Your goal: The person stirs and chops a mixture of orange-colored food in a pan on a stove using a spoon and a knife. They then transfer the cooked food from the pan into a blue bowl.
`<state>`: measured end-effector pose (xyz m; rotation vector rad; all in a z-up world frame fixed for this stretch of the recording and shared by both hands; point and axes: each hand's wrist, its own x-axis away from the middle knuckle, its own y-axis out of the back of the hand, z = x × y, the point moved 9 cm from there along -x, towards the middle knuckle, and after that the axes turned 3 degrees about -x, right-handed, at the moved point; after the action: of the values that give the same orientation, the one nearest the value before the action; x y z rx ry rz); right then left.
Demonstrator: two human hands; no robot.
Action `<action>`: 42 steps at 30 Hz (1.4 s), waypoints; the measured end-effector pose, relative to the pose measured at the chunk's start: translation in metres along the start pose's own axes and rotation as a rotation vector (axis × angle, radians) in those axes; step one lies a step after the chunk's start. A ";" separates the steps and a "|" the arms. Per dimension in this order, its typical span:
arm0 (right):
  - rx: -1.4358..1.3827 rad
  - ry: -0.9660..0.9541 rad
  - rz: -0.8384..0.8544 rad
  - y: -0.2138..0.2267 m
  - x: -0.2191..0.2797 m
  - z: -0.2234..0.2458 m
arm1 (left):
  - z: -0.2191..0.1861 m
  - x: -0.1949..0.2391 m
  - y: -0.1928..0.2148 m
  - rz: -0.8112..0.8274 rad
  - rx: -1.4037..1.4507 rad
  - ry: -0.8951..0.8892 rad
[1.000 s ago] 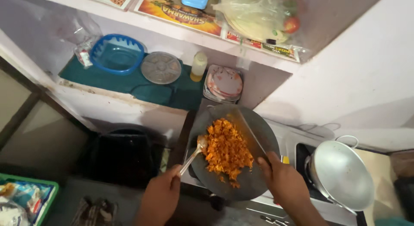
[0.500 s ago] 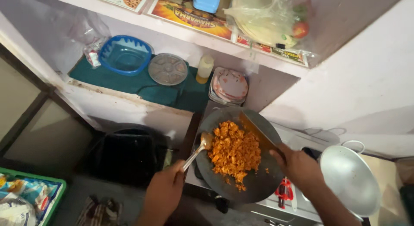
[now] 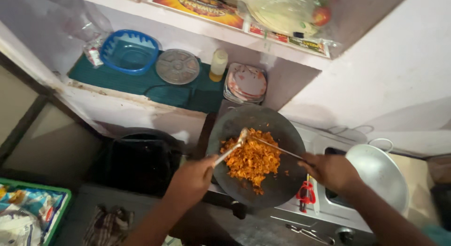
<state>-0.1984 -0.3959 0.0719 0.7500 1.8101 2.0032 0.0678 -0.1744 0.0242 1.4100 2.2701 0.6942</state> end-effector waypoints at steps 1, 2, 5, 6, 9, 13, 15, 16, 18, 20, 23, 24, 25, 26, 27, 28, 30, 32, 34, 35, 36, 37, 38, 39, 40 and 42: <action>-0.002 -0.010 -0.052 0.003 0.016 0.001 | -0.005 0.005 -0.005 0.026 -0.050 0.000; -0.004 -0.021 -0.103 0.006 0.029 0.002 | -0.009 0.013 -0.011 0.052 -0.101 0.000; -0.087 -0.322 -0.027 -0.006 0.060 -0.011 | -0.024 0.026 -0.016 -0.031 -0.098 -0.038; -0.177 -0.360 -0.058 -0.007 0.064 -0.009 | -0.027 0.027 -0.016 -0.080 -0.070 -0.054; -0.457 -0.468 -0.135 -0.010 0.077 0.007 | -0.019 0.025 -0.023 -0.142 0.170 0.039; -0.573 -0.338 -0.176 -0.014 0.064 0.057 | -0.008 0.022 -0.033 -0.075 0.167 0.194; -0.553 -0.369 -0.103 -0.025 0.062 0.063 | -0.005 0.029 -0.026 -0.101 0.193 0.221; -0.579 -0.486 -0.030 -0.037 0.070 0.055 | -0.008 0.034 -0.015 -0.146 0.206 0.156; -0.607 -0.588 0.010 -0.046 0.071 0.043 | -0.011 0.041 0.016 -0.261 0.224 0.025; -0.618 -0.576 -0.044 -0.044 0.076 0.037 | 0.021 0.055 0.023 -0.183 0.174 0.341; -0.728 -0.576 -0.100 -0.050 0.084 0.030 | 0.048 0.076 0.020 -0.082 0.144 0.621; -0.748 -0.594 -0.089 -0.054 0.085 0.028 | 0.053 0.081 0.015 -0.056 0.143 0.682; -0.769 -0.616 -0.078 -0.058 0.088 0.027 | 0.040 0.076 0.017 -0.127 0.104 0.525; -0.789 -0.638 -0.067 -0.062 0.088 0.027 | 0.025 0.072 0.016 -0.199 0.064 0.369; -0.764 -0.621 -0.080 -0.060 0.087 0.027 | 0.009 0.069 0.017 -0.269 0.026 0.210; -0.739 -0.605 -0.093 -0.058 0.086 0.028 | 0.017 0.070 0.003 -0.168 0.029 0.323; -0.728 -0.604 -0.098 -0.056 0.086 0.028 | 0.025 0.074 -0.031 0.041 0.037 0.539; -0.760 -0.632 -0.080 -0.058 0.090 0.028 | 0.004 0.065 -0.045 0.022 0.018 0.450; -0.715 -0.664 -0.071 -0.057 0.092 0.026 | -0.016 0.052 -0.051 -0.015 0.023 0.329; -0.694 -0.682 -0.065 -0.057 0.096 0.026 | -0.026 0.046 -0.052 -0.038 0.039 0.255; -0.650 -0.631 -0.119 -0.052 0.095 0.029 | -0.035 0.043 -0.050 -0.061 0.056 0.181; -0.602 -0.580 -0.177 -0.045 0.093 0.030 | -0.034 0.041 -0.051 -0.052 0.056 0.212; -0.552 -0.529 -0.234 -0.035 0.092 0.030 | -0.031 0.040 -0.050 -0.043 0.057 0.244; -0.559 -0.564 -0.213 -0.037 0.094 0.028 | -0.027 0.042 -0.047 -0.035 0.054 0.283; -0.566 -0.598 -0.193 -0.038 0.096 0.027 | -0.026 0.042 -0.042 -0.030 0.023 0.270; -0.581 -0.635 -0.158 -0.040 0.093 0.029 | -0.019 0.044 -0.025 -0.031 -0.050 0.251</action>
<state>-0.2600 -0.3135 0.0485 0.8783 0.8472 1.7670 0.0203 -0.1482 0.0222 1.3257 2.4374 0.9581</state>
